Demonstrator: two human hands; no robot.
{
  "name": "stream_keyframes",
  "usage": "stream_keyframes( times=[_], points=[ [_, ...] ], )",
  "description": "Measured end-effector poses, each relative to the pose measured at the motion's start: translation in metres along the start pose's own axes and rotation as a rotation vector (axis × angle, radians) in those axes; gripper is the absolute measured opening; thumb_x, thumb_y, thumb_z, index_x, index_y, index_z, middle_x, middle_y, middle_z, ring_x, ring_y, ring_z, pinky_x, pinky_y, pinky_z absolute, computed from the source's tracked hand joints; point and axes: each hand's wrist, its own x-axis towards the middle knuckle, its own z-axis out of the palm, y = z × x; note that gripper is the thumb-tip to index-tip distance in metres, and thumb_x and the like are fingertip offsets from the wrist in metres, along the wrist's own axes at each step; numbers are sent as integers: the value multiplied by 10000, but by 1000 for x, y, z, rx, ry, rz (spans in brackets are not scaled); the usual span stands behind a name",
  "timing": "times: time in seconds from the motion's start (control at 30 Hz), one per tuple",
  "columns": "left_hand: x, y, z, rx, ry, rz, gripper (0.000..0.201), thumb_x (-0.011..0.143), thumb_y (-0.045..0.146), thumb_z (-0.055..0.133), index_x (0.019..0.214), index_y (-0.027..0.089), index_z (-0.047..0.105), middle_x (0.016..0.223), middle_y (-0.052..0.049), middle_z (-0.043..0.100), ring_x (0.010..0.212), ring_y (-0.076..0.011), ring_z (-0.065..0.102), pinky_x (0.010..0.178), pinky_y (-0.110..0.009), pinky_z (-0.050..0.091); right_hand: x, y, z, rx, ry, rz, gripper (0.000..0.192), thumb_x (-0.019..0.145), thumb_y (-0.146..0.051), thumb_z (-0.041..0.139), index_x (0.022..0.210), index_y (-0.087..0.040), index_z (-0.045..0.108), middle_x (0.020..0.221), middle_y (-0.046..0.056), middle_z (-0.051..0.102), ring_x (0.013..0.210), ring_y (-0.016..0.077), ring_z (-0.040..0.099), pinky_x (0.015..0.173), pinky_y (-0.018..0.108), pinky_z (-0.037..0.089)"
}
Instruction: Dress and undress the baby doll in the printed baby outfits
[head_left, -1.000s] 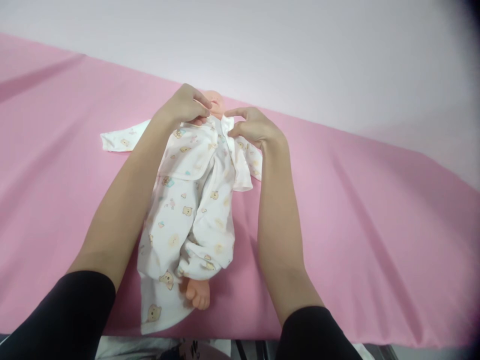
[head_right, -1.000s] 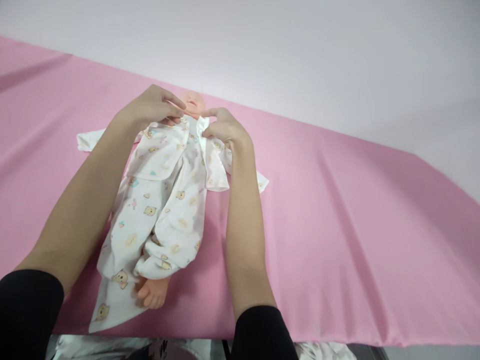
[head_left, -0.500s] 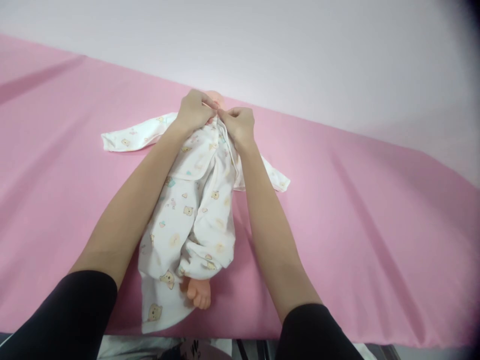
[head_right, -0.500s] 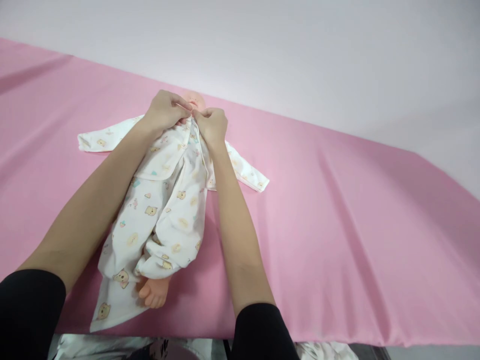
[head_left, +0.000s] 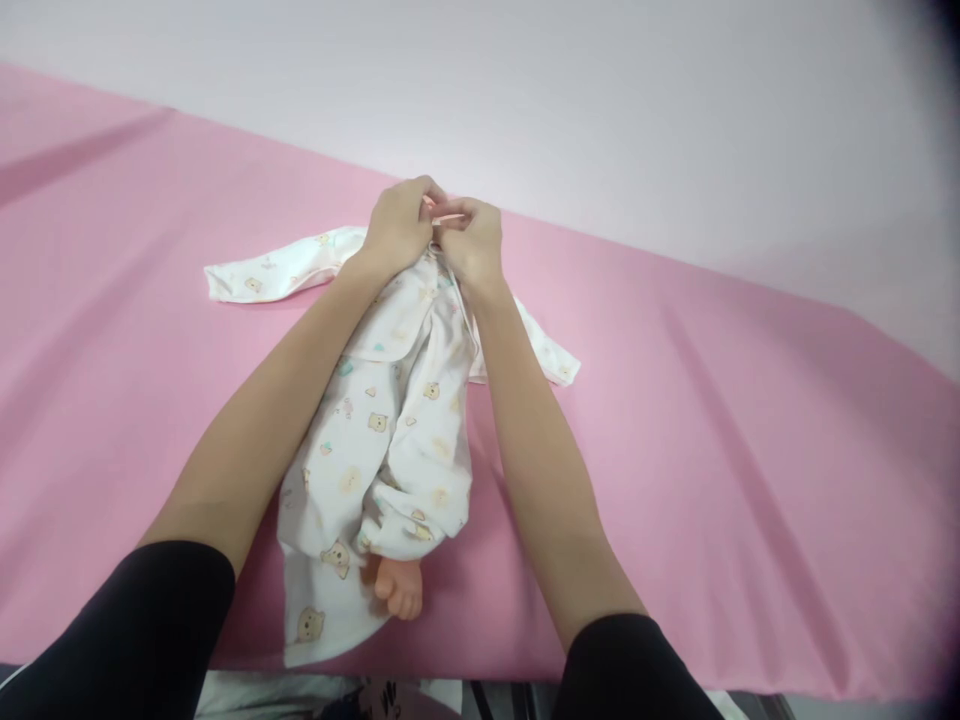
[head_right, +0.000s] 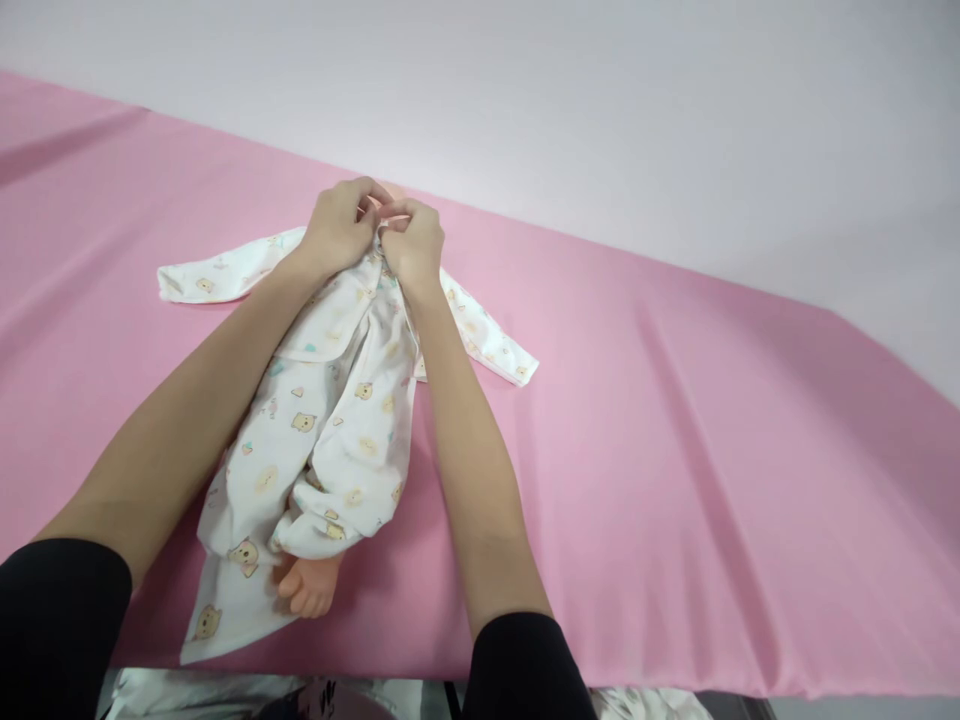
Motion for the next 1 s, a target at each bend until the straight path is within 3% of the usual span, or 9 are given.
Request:
stream_keyframes(
  times=[0.2, 0.53, 0.77, 1.0],
  points=[
    [-2, 1, -5, -102, 7, -129, 271, 734, 77, 497, 838, 269, 658, 888, -7, 710, 898, -184, 637, 880, -278, 478, -8, -5, 3, -17, 79, 83, 205, 879, -348, 520, 1003, -188, 553, 863, 25, 623, 919, 216, 633, 878, 395, 508],
    [-1, -3, -4, -111, 18, -167, 181, 713, 137, 524, 787, 236, 656, 799, -10, 705, 787, -152, 633, 802, -252, 483, -17, -19, 2, -80, 113, 97, 259, 921, -315, 436, 1144, -196, 493, 885, 34, 635, 912, 203, 637, 862, 371, 498],
    [0, -4, -6, -53, 35, -212, 189, 704, 144, 544, 783, 211, 702, 846, -20, 723, 833, -154, 634, 779, -237, 471, -21, -25, 4, -73, 115, 65, 167, 908, -219, 441, 1041, -193, 538, 844, 13, 622, 842, 155, 634, 835, 303, 495],
    [-1, 0, -13, -3, -3, -234, 183, 727, 273, 571, 835, 238, 714, 805, 12, 719, 920, -160, 583, 822, -251, 436, -22, -31, 3, -117, 102, 31, 76, 876, -184, 473, 906, -197, 542, 842, 25, 621, 939, 196, 616, 907, 347, 471]
  ],
)
